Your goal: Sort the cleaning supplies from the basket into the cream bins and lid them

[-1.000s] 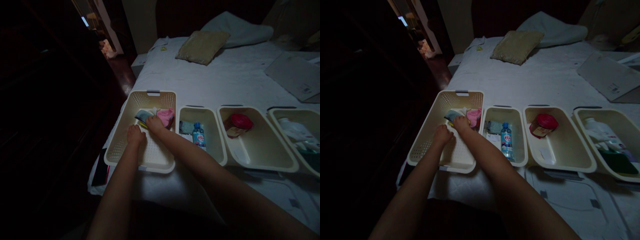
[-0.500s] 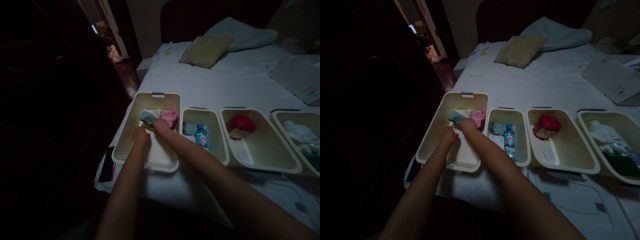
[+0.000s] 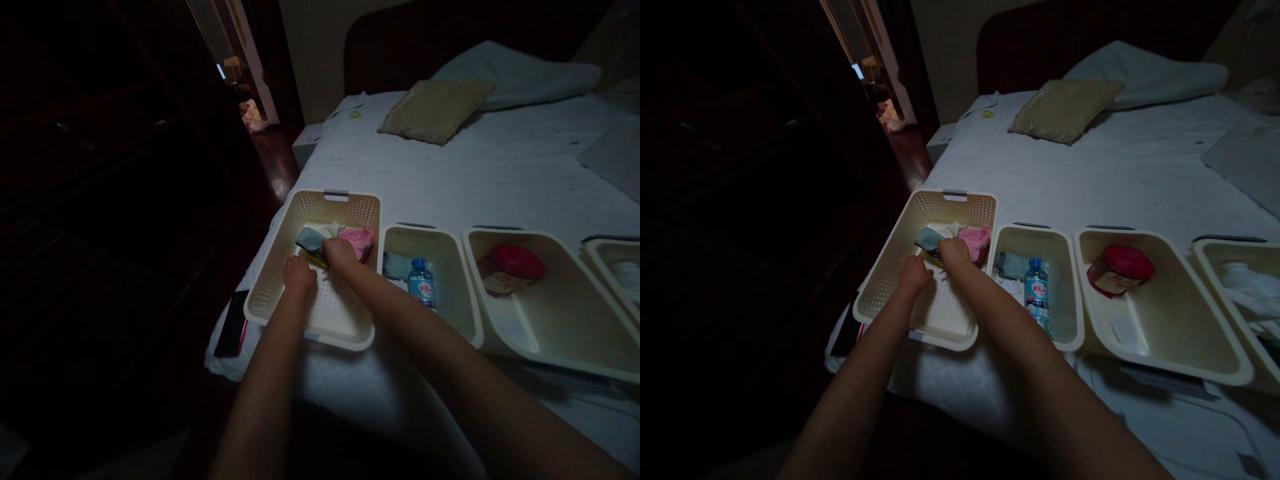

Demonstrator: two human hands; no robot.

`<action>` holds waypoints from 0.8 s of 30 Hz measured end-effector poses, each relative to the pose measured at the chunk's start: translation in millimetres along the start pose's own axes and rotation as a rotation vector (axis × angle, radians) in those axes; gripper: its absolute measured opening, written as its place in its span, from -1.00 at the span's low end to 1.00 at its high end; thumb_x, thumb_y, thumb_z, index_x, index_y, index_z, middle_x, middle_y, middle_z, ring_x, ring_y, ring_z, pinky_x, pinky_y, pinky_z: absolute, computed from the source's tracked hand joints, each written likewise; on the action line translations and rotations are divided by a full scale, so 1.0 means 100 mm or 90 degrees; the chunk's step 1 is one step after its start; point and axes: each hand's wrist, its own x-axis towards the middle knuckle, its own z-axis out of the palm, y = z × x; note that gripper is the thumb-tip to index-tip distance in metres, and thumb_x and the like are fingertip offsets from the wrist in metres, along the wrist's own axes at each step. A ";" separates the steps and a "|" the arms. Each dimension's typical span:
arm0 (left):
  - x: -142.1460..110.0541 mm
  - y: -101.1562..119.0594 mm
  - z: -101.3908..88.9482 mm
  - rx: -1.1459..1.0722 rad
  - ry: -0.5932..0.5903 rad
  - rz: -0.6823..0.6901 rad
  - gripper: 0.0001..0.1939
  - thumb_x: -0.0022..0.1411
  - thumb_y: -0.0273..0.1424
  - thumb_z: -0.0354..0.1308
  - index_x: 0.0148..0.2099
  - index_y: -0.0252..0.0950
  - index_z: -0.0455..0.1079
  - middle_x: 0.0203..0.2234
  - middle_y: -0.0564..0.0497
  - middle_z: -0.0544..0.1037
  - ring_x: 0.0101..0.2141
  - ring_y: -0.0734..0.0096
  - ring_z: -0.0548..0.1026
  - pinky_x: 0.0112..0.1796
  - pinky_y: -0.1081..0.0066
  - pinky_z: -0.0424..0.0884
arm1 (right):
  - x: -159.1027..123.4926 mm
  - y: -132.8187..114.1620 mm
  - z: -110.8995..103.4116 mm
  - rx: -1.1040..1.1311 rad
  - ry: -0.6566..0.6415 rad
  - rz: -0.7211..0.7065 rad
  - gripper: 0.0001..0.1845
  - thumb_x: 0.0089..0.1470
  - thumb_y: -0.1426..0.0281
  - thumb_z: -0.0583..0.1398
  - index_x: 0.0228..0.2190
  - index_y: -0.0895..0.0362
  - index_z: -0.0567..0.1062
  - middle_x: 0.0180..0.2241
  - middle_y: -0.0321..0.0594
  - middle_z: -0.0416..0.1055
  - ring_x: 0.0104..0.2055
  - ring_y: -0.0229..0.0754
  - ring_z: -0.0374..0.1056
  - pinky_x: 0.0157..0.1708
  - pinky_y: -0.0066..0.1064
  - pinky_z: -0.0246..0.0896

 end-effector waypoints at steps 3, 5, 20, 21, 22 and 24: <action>0.00 -0.02 0.01 -0.014 -0.002 -0.003 -0.61 0.16 -0.44 0.03 0.02 -0.52 0.33 -0.02 -0.36 0.44 0.06 0.06 0.39 0.05 0.25 0.25 | -0.01 -0.01 0.01 -0.001 0.019 -0.021 -0.65 0.23 0.50 -0.02 -0.08 0.27 0.48 -0.11 0.09 0.48 -0.03 -0.01 0.40 -0.11 -0.33 0.25; -0.01 -0.03 0.01 -0.023 -0.006 -0.007 -0.63 0.17 -0.44 0.03 0.01 -0.52 0.33 -0.02 -0.34 0.45 0.04 0.08 0.41 0.04 0.28 0.27 | -0.02 -0.01 0.00 0.000 0.024 -0.031 -0.65 0.23 0.52 -0.03 -0.07 0.28 0.46 -0.09 0.10 0.46 -0.02 -0.01 0.38 -0.11 -0.33 0.23; -0.19 0.06 -0.24 -0.044 0.075 0.020 -0.64 0.19 -0.40 0.00 -0.03 -0.51 0.38 -0.08 -0.30 0.50 0.01 0.07 0.42 0.03 0.27 0.27 | -0.16 -0.01 -0.08 0.065 0.122 -0.007 -0.71 0.19 0.53 -0.03 -0.14 0.24 0.42 -0.12 0.00 0.41 -0.10 -0.09 0.34 -0.16 -0.37 0.18; -0.21 0.07 -0.26 -0.050 0.081 0.021 -0.65 0.19 -0.41 -0.01 -0.03 -0.51 0.38 -0.09 -0.30 0.50 0.00 0.07 0.42 0.02 0.27 0.28 | -0.18 -0.02 -0.11 0.086 0.141 -0.002 -0.71 0.19 0.53 -0.04 -0.14 0.25 0.41 -0.13 0.00 0.41 -0.11 -0.10 0.33 -0.15 -0.38 0.17; -0.22 0.07 -0.28 -0.054 0.089 0.023 -0.65 0.20 -0.42 -0.02 -0.04 -0.51 0.38 -0.10 -0.30 0.50 0.00 0.09 0.43 0.02 0.28 0.28 | -0.20 -0.03 -0.14 0.115 0.164 0.002 -0.72 0.19 0.53 -0.04 -0.16 0.25 0.41 -0.14 0.00 0.41 -0.11 -0.11 0.32 -0.15 -0.38 0.17; -0.26 0.07 -0.33 -0.053 0.108 0.034 -0.67 0.19 -0.44 -0.03 -0.05 -0.50 0.38 -0.10 -0.29 0.50 0.00 0.11 0.43 0.02 0.30 0.27 | -0.23 -0.05 -0.23 0.183 0.218 -0.002 -0.73 0.18 0.52 -0.04 -0.18 0.25 0.41 -0.17 -0.01 0.41 -0.12 -0.12 0.31 -0.12 -0.39 0.15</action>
